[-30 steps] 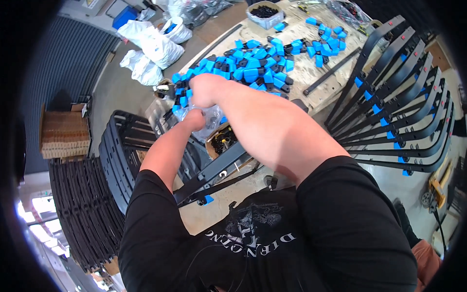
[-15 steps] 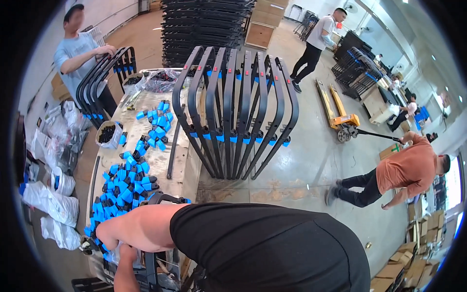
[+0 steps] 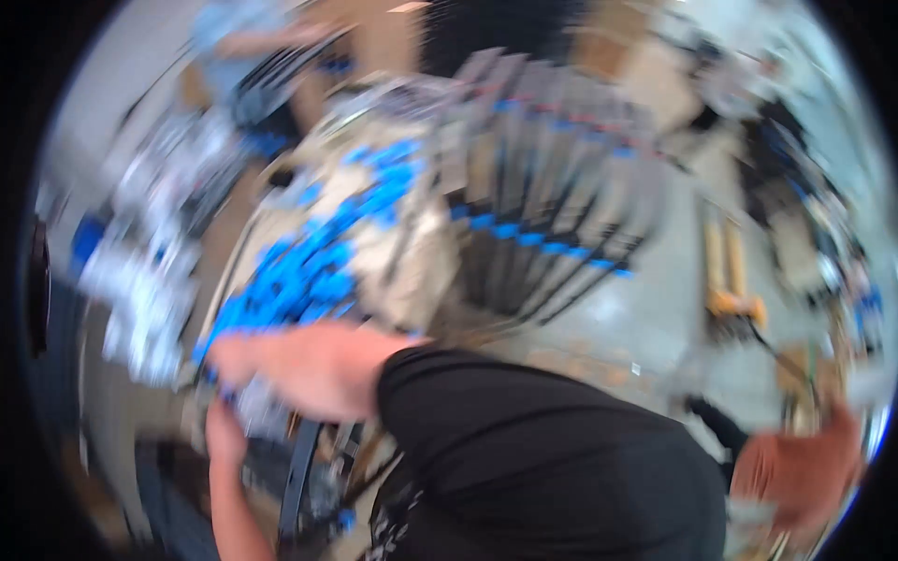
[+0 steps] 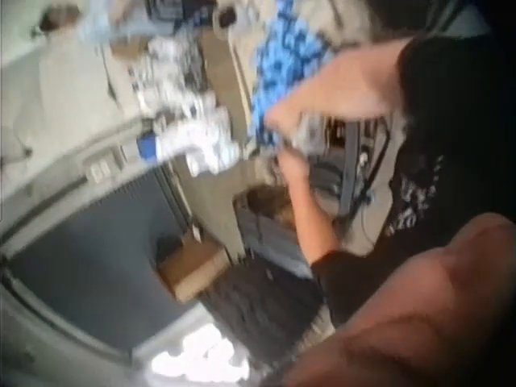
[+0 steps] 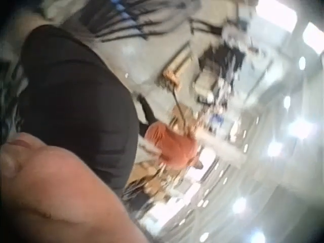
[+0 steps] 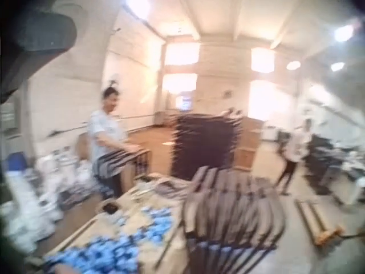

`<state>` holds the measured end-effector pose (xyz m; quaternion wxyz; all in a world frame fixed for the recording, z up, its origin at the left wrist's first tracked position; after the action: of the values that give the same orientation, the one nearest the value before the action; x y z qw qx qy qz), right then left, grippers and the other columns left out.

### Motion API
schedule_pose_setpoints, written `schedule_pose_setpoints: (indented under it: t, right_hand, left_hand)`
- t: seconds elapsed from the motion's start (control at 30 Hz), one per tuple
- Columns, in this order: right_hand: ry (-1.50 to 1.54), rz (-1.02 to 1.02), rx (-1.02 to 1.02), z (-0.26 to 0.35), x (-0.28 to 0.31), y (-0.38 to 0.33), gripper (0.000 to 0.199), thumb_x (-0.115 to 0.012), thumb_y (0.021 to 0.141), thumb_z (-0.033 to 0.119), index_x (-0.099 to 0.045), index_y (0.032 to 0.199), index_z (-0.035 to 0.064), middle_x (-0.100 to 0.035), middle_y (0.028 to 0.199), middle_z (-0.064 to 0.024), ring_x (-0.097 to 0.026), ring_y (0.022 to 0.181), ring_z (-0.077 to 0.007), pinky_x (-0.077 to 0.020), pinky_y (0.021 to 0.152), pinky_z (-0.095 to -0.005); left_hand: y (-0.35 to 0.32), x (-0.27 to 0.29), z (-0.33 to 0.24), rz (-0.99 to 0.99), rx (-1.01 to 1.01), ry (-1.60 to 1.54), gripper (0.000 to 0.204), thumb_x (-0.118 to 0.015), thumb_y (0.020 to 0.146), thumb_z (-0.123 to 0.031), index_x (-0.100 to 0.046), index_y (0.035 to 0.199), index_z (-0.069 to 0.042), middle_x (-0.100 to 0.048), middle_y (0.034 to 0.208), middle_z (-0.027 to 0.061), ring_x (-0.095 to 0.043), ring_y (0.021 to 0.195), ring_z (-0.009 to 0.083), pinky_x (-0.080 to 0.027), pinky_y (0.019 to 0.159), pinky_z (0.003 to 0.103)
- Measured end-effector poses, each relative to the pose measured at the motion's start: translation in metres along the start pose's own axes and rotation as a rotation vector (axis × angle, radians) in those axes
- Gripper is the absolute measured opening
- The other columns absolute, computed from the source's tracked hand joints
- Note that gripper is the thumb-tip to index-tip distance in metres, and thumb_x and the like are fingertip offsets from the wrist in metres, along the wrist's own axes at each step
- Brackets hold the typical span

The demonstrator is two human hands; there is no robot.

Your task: Assemble metal frames by attaching blue plastic caps and securing components with screws.

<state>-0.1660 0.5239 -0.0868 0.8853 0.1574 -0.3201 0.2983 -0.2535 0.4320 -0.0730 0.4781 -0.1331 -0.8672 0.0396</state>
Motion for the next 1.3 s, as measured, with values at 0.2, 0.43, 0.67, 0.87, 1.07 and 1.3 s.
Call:
schedule_pose_setpoints:
  t: [0.2,0.43,0.67,0.87,1.07,1.3]
  right_hand:
    - [0.016,-0.041,-0.058,0.003,0.055,-0.029,0.037,-0.073,0.083,0.028,-0.07,0.113,0.0073,-0.073,0.1,-0.021,-0.07,0.097,-0.0348,-0.0546,0.087,-0.0454]
    - [-0.008,0.063,0.004,0.019,0.028,-0.011,0.038,-0.068,0.082,0.028,-0.07,0.113,0.0056,-0.072,0.106,-0.0193,-0.068,0.103,-0.0349,-0.053,0.092,-0.0431]
    - [-0.036,0.092,-0.011,0.011,0.027,-0.011,0.04,-0.069,0.083,0.031,-0.07,0.114,0.0056,-0.072,0.107,-0.0183,-0.069,0.102,-0.0334,-0.0527,0.092,-0.0419]
    - [-0.048,0.11,-0.009,0.003,0.024,-0.008,0.038,-0.07,0.083,0.032,-0.072,0.11,0.0057,-0.071,0.111,-0.0187,-0.068,0.106,-0.0336,-0.0521,0.095,-0.0412]
    - [-0.068,0.219,-0.064,0.001,0.017,-0.013,0.035,-0.072,0.082,0.033,-0.073,0.104,0.0054,-0.071,0.112,-0.0191,-0.067,0.106,-0.0338,-0.052,0.095,-0.041]
    - [-0.099,0.214,-0.063,0.001,0.017,-0.013,0.036,-0.072,0.081,0.032,-0.074,0.106,0.0057,-0.072,0.111,-0.0182,-0.068,0.105,-0.0326,-0.053,0.094,-0.0412]
  left_hand:
    - [-0.1,0.043,-0.09,-0.384,-0.116,-0.276,0.04,-0.067,0.094,-0.009,-0.054,0.131,-0.003,-0.071,0.096,0.0161,-0.072,0.087,0.0286,-0.056,0.079,0.037]
    - [-0.175,0.023,-0.12,-0.49,-0.153,-0.228,0.019,-0.077,0.085,-0.005,-0.068,0.102,-0.003,-0.071,0.091,0.0099,-0.069,0.08,0.0196,-0.056,0.072,0.031]
    - [-0.19,0.014,-0.127,-0.633,-0.237,-0.128,0.019,-0.08,0.079,-0.004,-0.072,0.097,-0.003,-0.073,0.092,0.0112,-0.066,0.081,0.028,-0.053,0.074,0.036]
    - [-0.193,0.007,-0.121,-0.615,-0.12,-0.133,0.019,-0.08,0.08,-0.005,-0.072,0.097,-0.003,-0.072,0.089,0.0107,-0.064,0.078,0.0268,-0.053,0.072,0.036]
    - [-0.184,0.004,-0.117,-0.519,-0.115,-0.119,0.018,-0.08,0.081,-0.001,-0.072,0.097,-0.001,-0.069,0.089,0.0089,-0.061,0.075,0.0181,-0.051,0.069,0.029]
    - [-0.198,0.001,-0.142,-0.603,-0.357,0.125,0.032,-0.083,0.076,-0.002,-0.071,0.105,-0.003,-0.073,0.109,0.0133,-0.068,0.1,0.0317,-0.055,0.088,0.038]
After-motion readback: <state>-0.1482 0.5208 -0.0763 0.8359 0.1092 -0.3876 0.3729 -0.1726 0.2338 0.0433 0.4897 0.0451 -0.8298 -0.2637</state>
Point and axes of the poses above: each hand's wrist, its own y-axis towards the middle knuckle, its own x-axis out of the back of the hand, z = x × y, the point moved 9 cm from there along y, towards the middle knuckle
